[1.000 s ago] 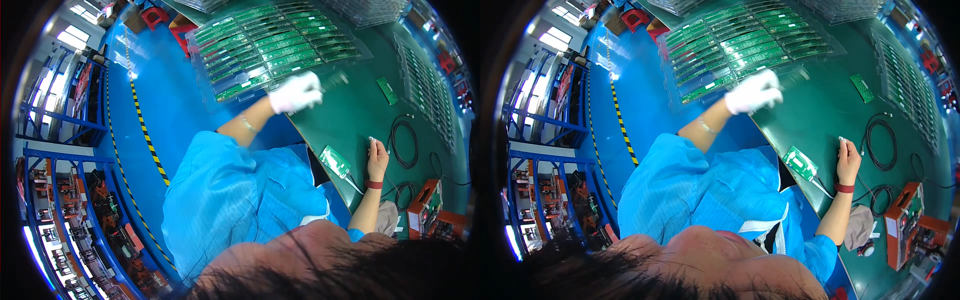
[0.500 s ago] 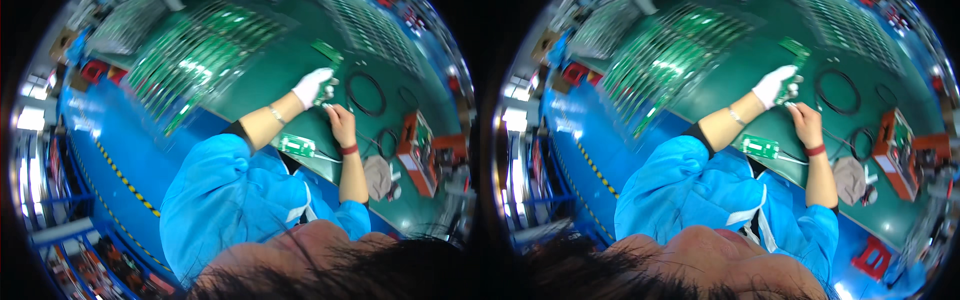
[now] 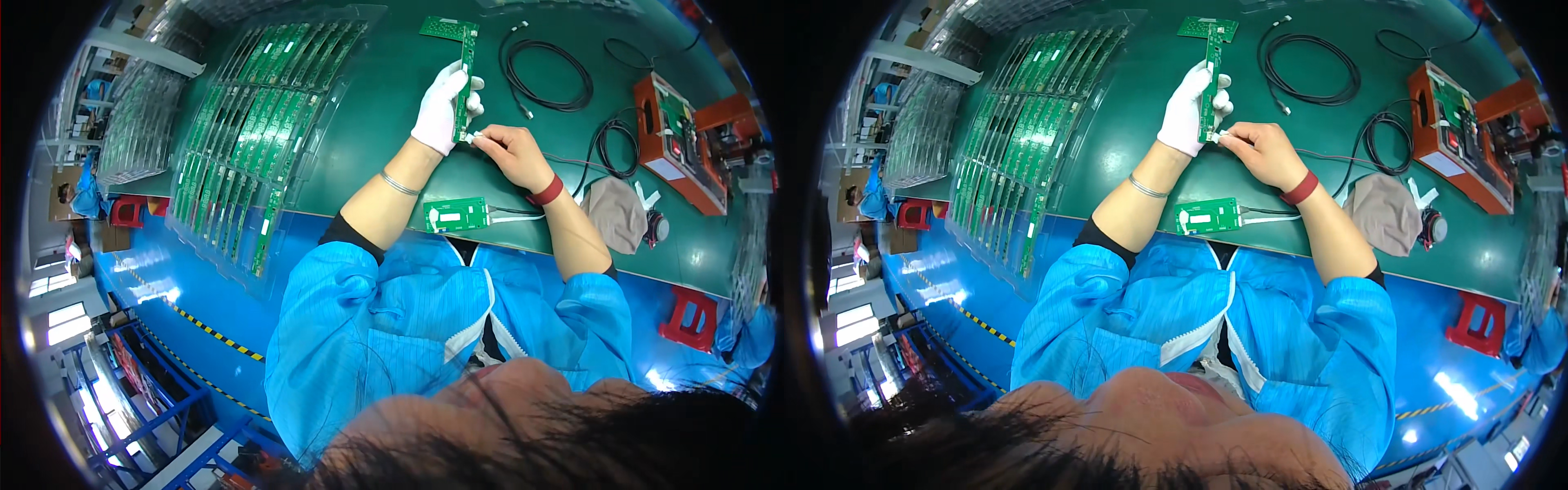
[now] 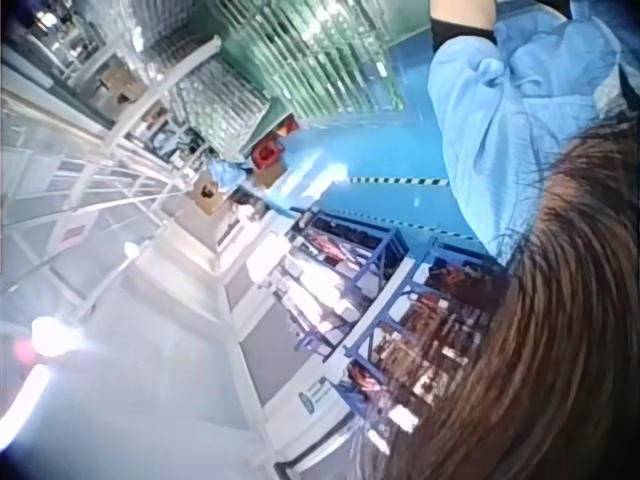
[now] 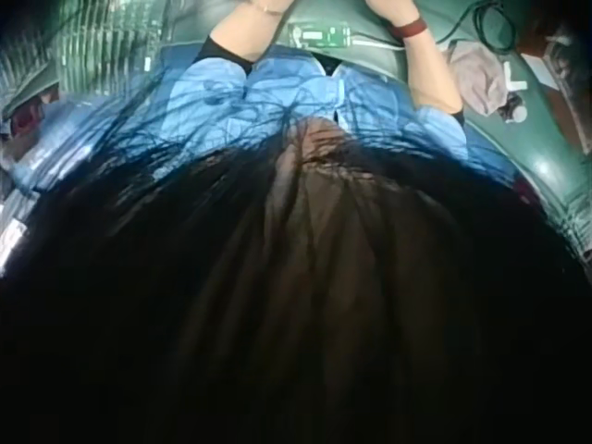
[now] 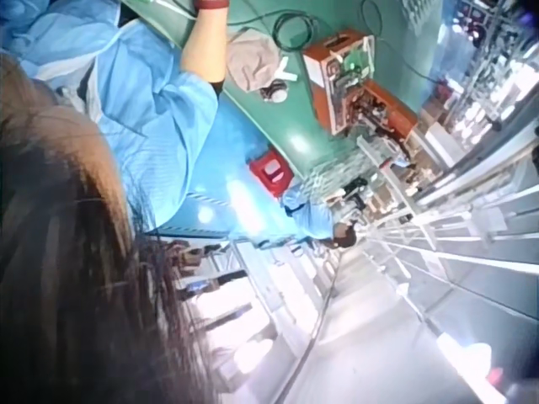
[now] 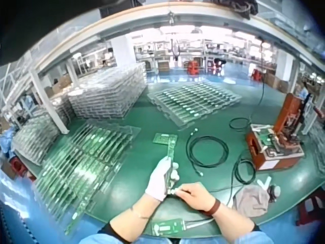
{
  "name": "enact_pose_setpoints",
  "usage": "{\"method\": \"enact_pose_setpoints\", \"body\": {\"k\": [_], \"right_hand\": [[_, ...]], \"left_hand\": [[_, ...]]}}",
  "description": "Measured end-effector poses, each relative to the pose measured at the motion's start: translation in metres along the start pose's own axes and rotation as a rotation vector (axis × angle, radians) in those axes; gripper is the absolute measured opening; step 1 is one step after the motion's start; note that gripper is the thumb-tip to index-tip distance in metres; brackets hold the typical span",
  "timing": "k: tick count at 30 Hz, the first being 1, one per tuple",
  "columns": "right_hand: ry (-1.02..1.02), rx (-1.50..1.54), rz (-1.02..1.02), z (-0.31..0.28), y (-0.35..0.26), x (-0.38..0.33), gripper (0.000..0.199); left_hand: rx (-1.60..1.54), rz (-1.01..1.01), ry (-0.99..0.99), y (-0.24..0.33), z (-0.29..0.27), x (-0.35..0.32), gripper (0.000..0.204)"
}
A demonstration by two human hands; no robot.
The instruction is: Inspecting and testing LED circuit boards at a manual assembly station.
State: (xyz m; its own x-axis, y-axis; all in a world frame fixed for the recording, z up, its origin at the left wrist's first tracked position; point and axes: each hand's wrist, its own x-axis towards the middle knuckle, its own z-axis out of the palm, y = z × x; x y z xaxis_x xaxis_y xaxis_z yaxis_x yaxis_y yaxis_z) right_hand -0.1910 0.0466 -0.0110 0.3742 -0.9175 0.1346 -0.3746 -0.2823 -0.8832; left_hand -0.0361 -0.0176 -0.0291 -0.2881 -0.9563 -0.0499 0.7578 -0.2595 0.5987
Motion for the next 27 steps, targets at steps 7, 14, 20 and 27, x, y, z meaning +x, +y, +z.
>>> {"method": "enact_pose_setpoints", "body": {"k": [7,14,20,27], "right_hand": [[0.002,-0.023,0.091,0.004,0.006,0.000,0.018],[0.068,-0.141,-0.016,0.008,0.000,-0.002,0.017],[0.052,-0.108,0.048,0.012,0.002,-0.001,0.017],[0.052,-0.112,-0.067,0.001,0.007,0.000,0.019]], "left_hand": [[0.329,0.144,-0.066,0.000,0.009,-0.008,0.045],[0.441,0.222,-0.033,-0.004,0.015,-0.014,0.042],[0.416,0.229,-0.001,-0.006,0.017,-0.017,0.039],[0.559,0.238,-0.007,0.001,0.016,-0.017,0.039]]}}
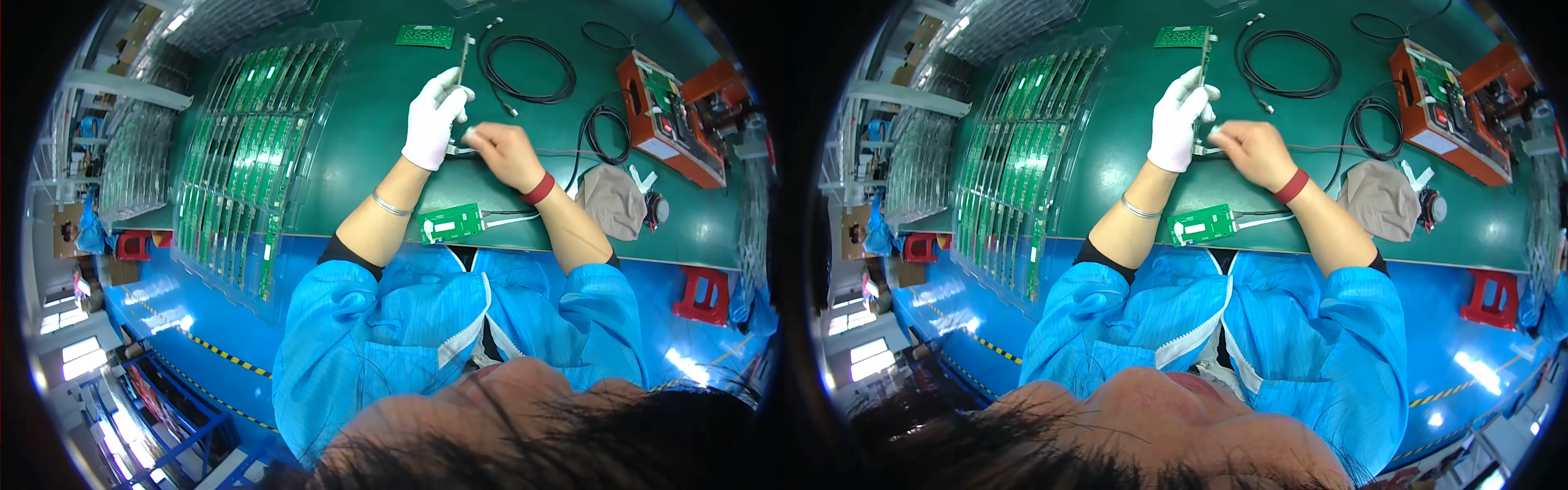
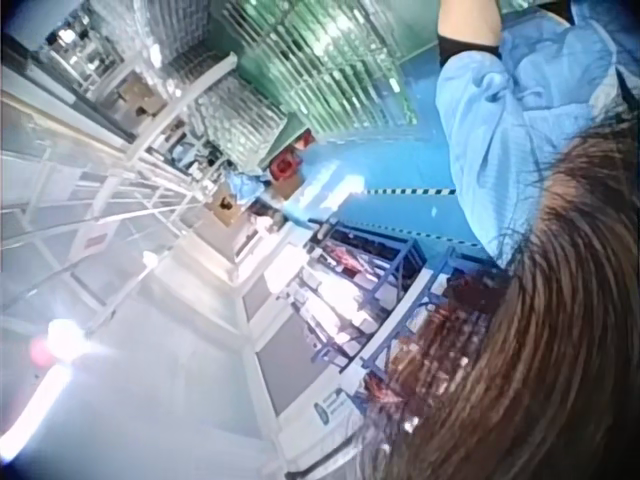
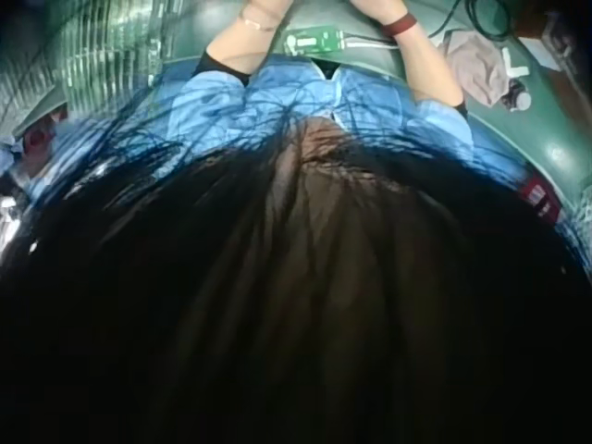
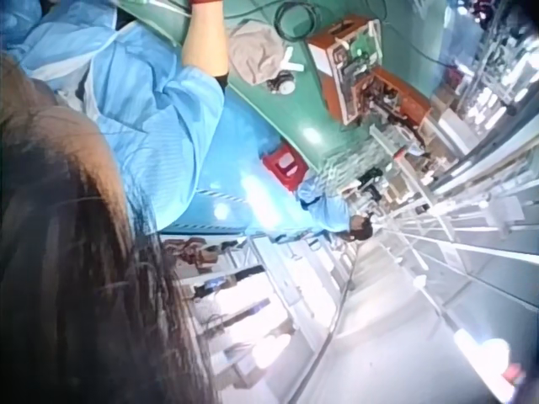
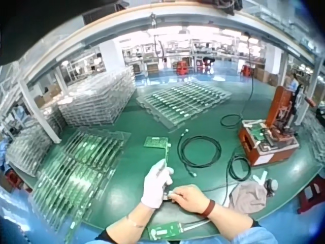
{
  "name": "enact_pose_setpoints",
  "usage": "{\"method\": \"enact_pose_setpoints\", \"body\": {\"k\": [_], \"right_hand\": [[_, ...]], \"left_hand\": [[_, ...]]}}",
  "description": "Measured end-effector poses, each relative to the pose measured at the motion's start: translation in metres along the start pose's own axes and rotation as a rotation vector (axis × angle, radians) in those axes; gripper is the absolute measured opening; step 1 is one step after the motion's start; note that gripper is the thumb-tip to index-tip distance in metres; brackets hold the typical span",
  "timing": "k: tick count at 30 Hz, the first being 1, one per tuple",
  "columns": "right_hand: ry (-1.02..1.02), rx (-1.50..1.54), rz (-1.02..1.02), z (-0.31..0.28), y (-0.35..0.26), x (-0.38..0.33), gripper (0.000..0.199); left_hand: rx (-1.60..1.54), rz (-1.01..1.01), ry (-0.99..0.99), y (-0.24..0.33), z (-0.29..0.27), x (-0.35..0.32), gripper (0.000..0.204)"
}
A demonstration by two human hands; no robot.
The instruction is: Inspecting and testing LED circuit boards at a manual assembly station.
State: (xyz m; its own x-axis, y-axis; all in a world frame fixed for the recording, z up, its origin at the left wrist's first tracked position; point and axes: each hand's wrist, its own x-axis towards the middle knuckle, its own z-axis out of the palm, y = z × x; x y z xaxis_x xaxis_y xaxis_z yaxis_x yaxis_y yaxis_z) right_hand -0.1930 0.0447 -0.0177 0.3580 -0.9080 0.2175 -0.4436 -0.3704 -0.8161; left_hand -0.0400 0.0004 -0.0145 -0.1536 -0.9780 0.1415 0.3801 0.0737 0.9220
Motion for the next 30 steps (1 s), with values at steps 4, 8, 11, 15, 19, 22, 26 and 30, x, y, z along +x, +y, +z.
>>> {"method": "enact_pose_setpoints", "body": {"k": [4,8,11,15,19,22,26,30], "right_hand": [[0.455,0.191,0.182,-0.023,0.014,0.003,0.023],[0.448,0.378,0.185,-0.031,0.021,0.001,0.026],[0.470,0.411,0.183,-0.033,0.023,0.000,0.027],[0.542,0.324,0.187,-0.032,0.025,0.001,0.026],[0.503,0.383,0.176,-0.033,0.027,0.001,0.027],[0.473,0.382,0.179,-0.035,0.026,0.000,0.027],[0.431,0.378,0.187,-0.039,0.027,-0.002,0.026],[0.386,0.348,0.184,-0.044,0.033,0.000,0.025]], "left_hand": [[0.148,-0.117,-0.188,0.011,-0.006,0.001,0.040],[0.198,-0.178,-0.330,0.009,-0.009,-0.002,0.041],[0.221,-0.200,-0.385,0.008,-0.010,-0.002,0.042],[0.240,-0.208,-0.403,0.007,-0.009,-0.004,0.043],[0.300,-0.205,-0.411,0.008,-0.009,-0.007,0.043],[0.321,-0.200,-0.406,0.007,-0.010,-0.007,0.042],[0.398,-0.205,-0.408,0.011,-0.010,-0.005,0.041],[0.570,-0.216,-0.422,0.017,-0.008,0.000,0.040]]}}
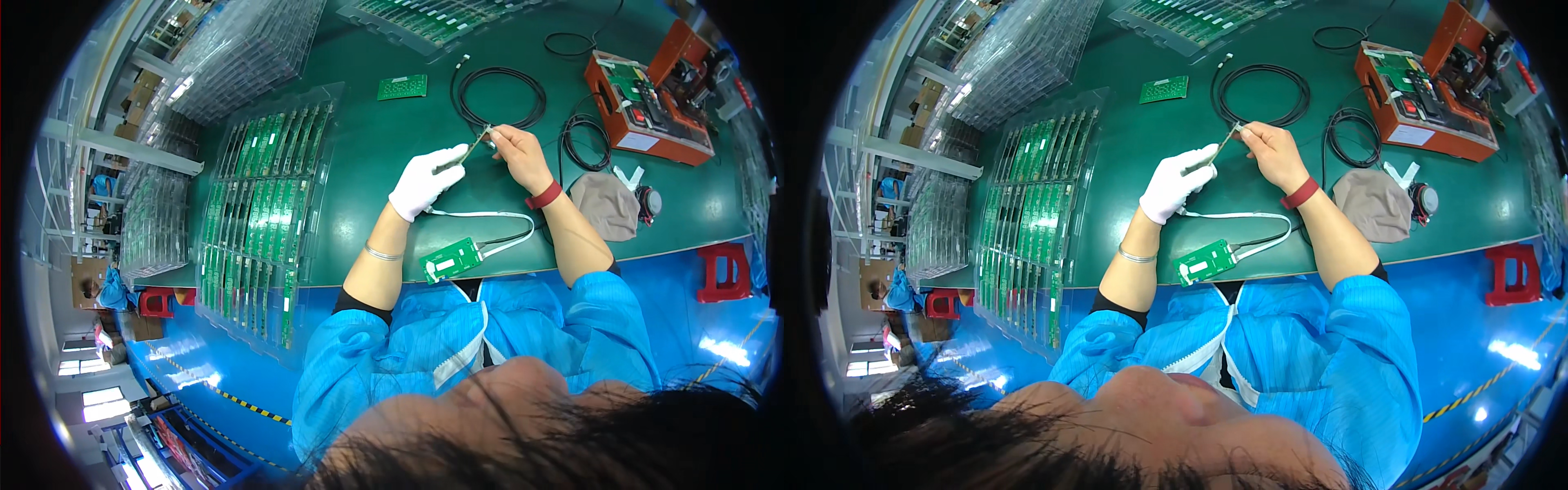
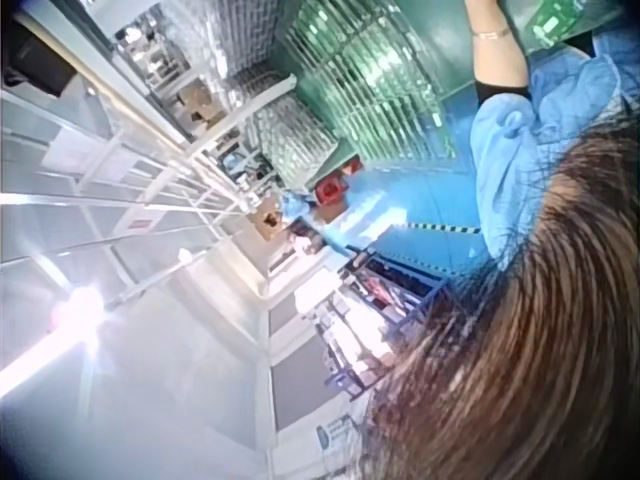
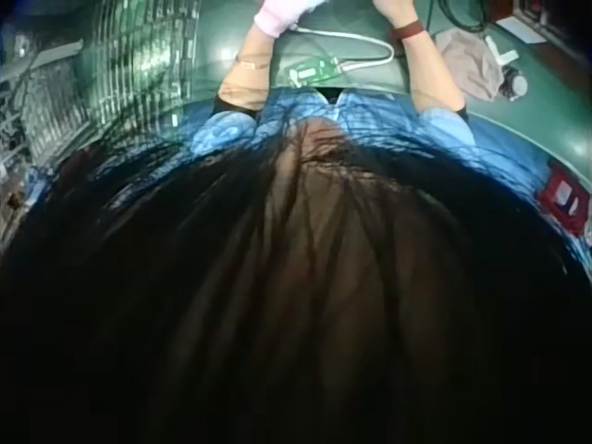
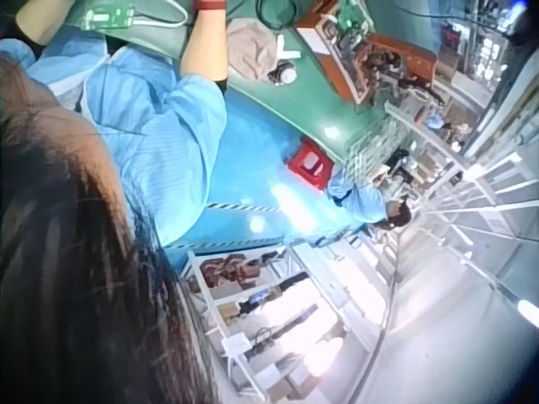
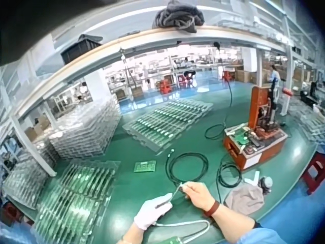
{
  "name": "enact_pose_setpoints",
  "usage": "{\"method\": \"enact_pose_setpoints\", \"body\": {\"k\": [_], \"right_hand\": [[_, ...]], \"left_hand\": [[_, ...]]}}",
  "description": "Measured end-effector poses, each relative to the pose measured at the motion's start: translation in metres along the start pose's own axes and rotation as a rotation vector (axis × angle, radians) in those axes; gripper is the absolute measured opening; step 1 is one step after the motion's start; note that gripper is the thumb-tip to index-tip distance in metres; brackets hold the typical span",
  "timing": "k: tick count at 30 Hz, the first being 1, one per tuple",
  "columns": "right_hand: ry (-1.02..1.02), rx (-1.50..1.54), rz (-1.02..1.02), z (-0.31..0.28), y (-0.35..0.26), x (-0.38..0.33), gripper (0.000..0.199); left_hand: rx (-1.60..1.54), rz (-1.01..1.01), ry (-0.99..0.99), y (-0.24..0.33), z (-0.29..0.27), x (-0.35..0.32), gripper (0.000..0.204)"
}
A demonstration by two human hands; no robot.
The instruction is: Inspecting and testing LED circuit boards at a manual assembly station.
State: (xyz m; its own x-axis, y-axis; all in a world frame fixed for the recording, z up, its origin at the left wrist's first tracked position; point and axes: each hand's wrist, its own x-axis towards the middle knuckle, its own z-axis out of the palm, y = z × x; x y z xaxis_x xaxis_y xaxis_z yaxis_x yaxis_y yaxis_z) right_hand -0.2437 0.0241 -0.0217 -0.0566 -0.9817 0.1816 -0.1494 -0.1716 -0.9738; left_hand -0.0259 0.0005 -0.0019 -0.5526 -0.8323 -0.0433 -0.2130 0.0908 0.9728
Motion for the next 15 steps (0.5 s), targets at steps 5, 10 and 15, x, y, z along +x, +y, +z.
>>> {"method": "enact_pose_setpoints", "body": {"k": [5,10,15], "right_hand": [[-0.039,-0.049,0.018,0.000,0.003,0.001,0.020],[-0.015,-0.215,-0.226,-0.001,0.002,-0.001,0.029],[0.119,-0.454,-0.375,-0.009,0.008,-0.001,0.030]], "left_hand": [[0.131,0.233,0.004,-0.015,-0.007,0.002,0.039],[0.493,0.494,0.177,-0.026,0.007,0.000,0.045],[0.715,0.510,0.262,-0.018,0.011,-0.009,0.044]]}}
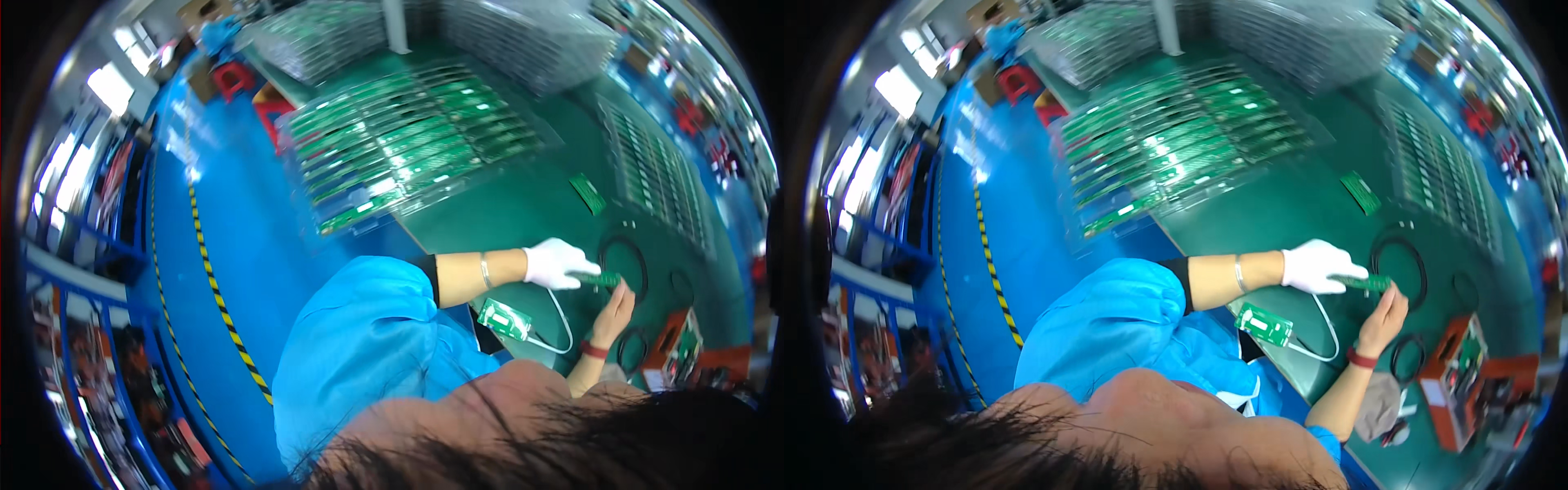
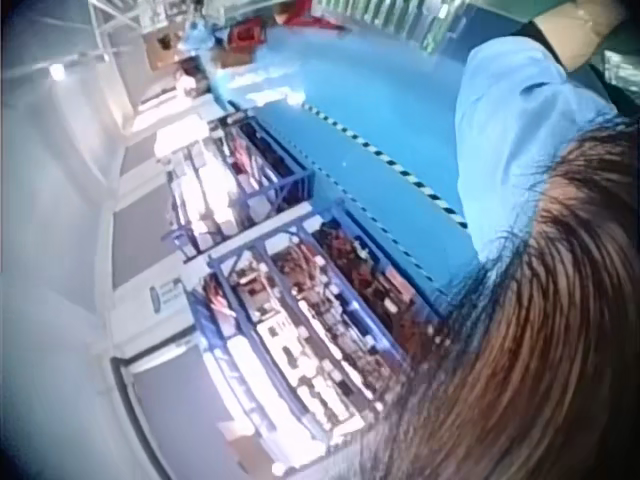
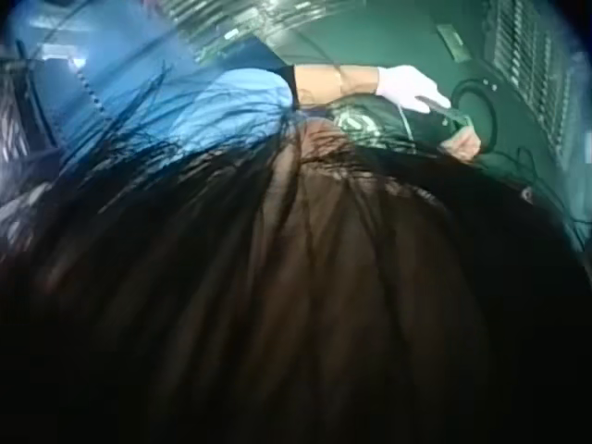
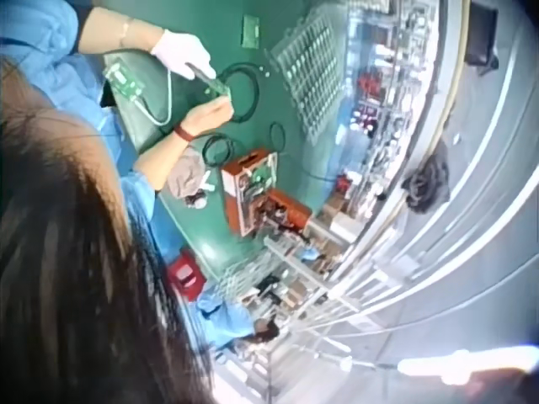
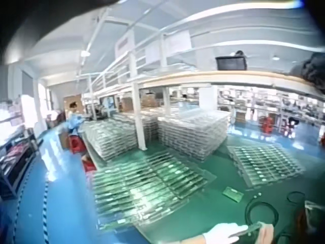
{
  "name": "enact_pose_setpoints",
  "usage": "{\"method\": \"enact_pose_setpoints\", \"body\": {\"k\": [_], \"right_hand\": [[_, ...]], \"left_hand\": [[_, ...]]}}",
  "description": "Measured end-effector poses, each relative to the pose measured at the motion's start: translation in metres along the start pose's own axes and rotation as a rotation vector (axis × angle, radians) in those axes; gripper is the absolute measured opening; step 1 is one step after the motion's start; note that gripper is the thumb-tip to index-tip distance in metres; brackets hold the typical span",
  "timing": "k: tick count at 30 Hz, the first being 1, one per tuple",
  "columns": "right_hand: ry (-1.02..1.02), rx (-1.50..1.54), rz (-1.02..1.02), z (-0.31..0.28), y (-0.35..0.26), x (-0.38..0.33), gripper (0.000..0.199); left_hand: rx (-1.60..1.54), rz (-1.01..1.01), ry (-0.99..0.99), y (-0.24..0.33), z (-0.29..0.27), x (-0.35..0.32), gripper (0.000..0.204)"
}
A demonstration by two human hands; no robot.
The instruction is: Inspecting and testing LED circuit boards at a manual assembly station.
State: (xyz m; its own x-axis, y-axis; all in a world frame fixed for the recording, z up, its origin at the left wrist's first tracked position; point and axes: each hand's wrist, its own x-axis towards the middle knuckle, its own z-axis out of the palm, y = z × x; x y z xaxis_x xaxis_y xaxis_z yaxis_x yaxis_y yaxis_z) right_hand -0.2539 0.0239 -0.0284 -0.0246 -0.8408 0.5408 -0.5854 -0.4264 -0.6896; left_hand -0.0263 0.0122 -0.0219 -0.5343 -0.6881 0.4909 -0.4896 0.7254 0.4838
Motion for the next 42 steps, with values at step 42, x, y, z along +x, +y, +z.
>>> {"method": "enact_pose_setpoints", "body": {"k": [42], "right_hand": [[0.009,0.076,0.452,-0.041,-0.022,0.003,0.025]], "left_hand": [[-0.907,-0.657,0.080,-0.046,-0.020,0.006,0.024]]}}
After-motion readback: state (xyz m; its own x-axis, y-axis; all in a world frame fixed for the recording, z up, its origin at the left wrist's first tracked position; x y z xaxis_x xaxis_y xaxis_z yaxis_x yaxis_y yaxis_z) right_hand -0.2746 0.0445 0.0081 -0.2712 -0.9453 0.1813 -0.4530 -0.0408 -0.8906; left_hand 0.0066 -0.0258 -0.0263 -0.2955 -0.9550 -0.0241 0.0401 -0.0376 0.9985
